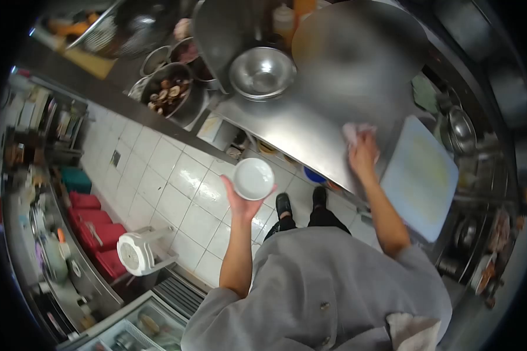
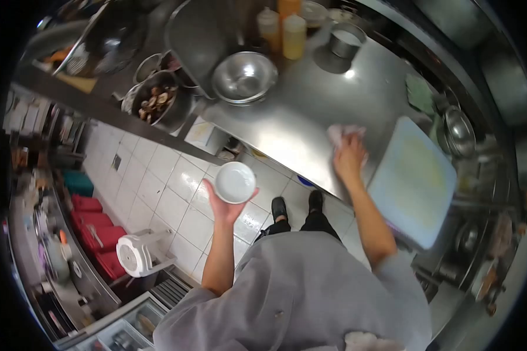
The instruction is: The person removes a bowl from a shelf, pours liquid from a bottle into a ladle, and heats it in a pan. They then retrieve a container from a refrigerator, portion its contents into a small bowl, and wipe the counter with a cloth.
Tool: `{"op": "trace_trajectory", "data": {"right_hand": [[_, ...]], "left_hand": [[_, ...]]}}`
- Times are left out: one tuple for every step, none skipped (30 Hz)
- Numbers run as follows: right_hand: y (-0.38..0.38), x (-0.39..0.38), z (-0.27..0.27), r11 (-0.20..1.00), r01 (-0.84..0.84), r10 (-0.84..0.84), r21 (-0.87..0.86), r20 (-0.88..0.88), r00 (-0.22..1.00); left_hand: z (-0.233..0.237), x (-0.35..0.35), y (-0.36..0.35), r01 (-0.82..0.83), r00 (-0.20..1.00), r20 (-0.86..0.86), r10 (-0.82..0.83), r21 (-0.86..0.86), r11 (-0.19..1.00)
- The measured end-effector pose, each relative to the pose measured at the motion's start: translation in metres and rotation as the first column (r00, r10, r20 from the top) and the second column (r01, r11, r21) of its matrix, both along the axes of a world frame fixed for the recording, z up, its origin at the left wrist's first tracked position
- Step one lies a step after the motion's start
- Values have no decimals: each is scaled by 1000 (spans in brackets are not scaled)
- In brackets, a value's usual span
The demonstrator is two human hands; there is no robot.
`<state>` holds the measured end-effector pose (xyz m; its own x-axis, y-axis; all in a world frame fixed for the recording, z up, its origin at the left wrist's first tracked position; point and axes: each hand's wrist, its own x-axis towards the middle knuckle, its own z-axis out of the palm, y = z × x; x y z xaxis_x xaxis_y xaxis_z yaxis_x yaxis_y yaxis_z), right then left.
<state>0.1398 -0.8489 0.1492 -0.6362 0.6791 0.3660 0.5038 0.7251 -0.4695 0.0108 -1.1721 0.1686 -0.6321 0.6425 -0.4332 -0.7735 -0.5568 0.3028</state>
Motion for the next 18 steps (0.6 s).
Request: {"op": "trace_trajectory", "data": {"right_hand": [[-21,-2,6,962,-236,223,-139,-106,969],[-41,-5,11,842,-457,403,-286,-228,886],[-76,-17,37,755,-517,388,-403,-360,848],[-103,-30,46,721,-543,370,-430,-423,827],[-126,-46,46,695,-562,354,-448,-467,810],[-151,-64,45,742,-597,441,-305,-449,777],[-166,-75,45,766,-624,523,-153,-416,744],[-170,-68,46,693,-702,622,-164,-357,697],[-169,-61,47,608,-777,719,-166,-300,627],[-162,-64,48,517,-840,803,-165,-246,543],[-149,-65,47,541,-831,811,-128,-180,556],[-138,-64,45,559,-822,816,-107,-104,568],[-136,-77,48,631,-772,758,-72,-156,634],[-138,-91,54,702,-711,691,-29,-213,691],[-146,-93,61,645,-764,746,-6,-216,631],[-158,-92,70,586,-810,792,12,-219,570],[-163,-92,75,525,-850,833,34,-223,506],[-154,-90,76,516,-856,848,3,-142,511]], "left_hand": [[5,-6,10,19,999,-38,-18,1,1000],[11,-3,15,56,997,-57,-56,-7,998],[15,-1,24,96,992,-82,-96,-9,995],[14,-2,35,104,986,-126,-106,-30,994],[13,1,44,113,979,-165,-121,-56,992],[13,3,52,123,969,-204,-137,-82,989],[22,5,60,36,972,-226,-61,-113,993],[30,4,51,67,969,-234,-82,-72,995],[38,-5,38,90,961,-258,-94,-26,996],[45,-17,31,117,950,-294,-107,18,993],[47,-10,34,-21,917,-394,-62,-203,979],[42,-1,34,-1,934,-351,-69,-194,981],[37,3,39,19,947,-314,-74,-176,984],[35,2,43,40,954,-287,-83,-151,988],[41,2,45,66,989,-120,-83,-141,988],[42,-2,41,64,985,-154,-81,-110,992],[42,-9,32,65,978,-192,-80,-80,995],[43,-14,26,71,970,-229,-81,-51,996]]}}
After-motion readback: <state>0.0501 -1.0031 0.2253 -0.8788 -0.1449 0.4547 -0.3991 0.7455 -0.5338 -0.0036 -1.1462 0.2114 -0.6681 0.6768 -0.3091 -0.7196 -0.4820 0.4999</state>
